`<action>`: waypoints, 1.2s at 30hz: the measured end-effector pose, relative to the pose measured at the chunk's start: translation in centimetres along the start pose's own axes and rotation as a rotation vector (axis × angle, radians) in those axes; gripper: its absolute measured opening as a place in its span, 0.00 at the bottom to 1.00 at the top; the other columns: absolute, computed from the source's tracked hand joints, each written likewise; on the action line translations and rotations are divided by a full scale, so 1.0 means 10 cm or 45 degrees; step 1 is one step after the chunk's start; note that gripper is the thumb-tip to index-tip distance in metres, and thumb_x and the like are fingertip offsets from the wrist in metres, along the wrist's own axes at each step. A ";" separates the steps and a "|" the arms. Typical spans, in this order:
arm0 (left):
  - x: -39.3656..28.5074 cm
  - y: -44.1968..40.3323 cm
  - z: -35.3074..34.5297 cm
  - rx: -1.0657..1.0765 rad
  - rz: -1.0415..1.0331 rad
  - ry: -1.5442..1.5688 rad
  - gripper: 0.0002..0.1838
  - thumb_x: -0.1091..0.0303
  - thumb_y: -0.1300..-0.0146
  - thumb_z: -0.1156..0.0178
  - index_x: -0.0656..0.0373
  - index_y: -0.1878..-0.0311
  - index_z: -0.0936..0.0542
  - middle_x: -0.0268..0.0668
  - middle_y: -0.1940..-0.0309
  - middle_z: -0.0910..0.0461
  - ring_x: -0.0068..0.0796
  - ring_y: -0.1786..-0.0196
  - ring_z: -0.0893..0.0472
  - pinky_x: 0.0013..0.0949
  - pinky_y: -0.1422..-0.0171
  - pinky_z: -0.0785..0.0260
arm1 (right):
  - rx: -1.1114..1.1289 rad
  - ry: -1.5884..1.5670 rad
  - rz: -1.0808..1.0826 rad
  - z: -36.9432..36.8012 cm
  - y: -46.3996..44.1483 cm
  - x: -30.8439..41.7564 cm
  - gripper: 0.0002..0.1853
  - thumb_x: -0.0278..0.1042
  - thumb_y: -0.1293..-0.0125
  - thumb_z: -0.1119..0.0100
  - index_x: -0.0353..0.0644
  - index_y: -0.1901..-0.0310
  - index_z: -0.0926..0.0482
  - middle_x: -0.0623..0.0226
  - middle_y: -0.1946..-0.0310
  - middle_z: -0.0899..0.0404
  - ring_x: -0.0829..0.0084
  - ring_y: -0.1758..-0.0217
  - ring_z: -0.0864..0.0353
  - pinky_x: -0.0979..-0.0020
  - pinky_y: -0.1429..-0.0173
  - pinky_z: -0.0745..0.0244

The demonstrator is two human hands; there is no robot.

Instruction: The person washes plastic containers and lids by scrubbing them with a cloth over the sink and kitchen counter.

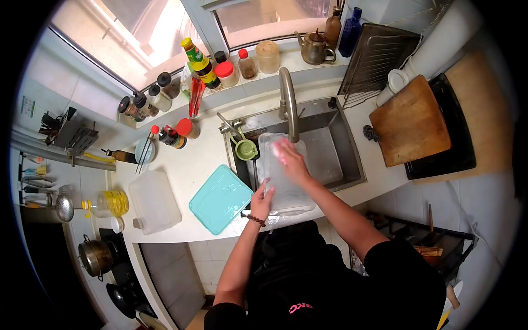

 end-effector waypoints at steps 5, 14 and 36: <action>0.02 0.03 0.27 0.041 0.043 -0.007 0.26 0.65 0.23 0.39 0.63 0.26 0.27 0.32 0.46 0.15 0.15 0.52 0.21 0.22 0.47 0.28 | 0.101 -0.201 -0.840 0.07 0.09 -1.18 0.15 0.36 0.26 0.42 0.46 0.41 0.19 0.52 0.43 0.18 0.55 0.42 0.18 0.57 0.43 0.21; -0.04 -0.15 0.37 0.036 -0.246 -0.125 0.25 0.64 0.23 0.40 0.62 0.27 0.27 0.38 0.42 0.16 0.22 0.46 0.19 0.29 0.37 0.27 | 0.198 -2.188 -1.441 0.45 0.51 -0.93 0.21 0.47 0.22 0.44 0.45 0.35 0.25 0.62 0.41 0.18 0.63 0.46 0.15 0.57 0.44 0.17; -0.53 -0.10 0.33 0.140 0.370 0.272 0.44 0.81 0.39 0.52 0.47 0.20 0.52 0.61 0.36 0.26 0.58 0.43 0.17 0.59 0.48 0.16 | 0.397 -0.925 -0.656 0.35 0.68 0.20 0.25 0.33 0.34 0.29 0.38 0.38 0.25 0.58 0.45 0.17 0.71 0.47 0.16 0.69 0.45 0.20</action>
Point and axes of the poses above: each hand's wrist, its own y-axis away from the middle knuckle, its own z-axis out of the back of the hand, x = y × z, the point moved 5 cm from there along -y, towards the middle knuckle
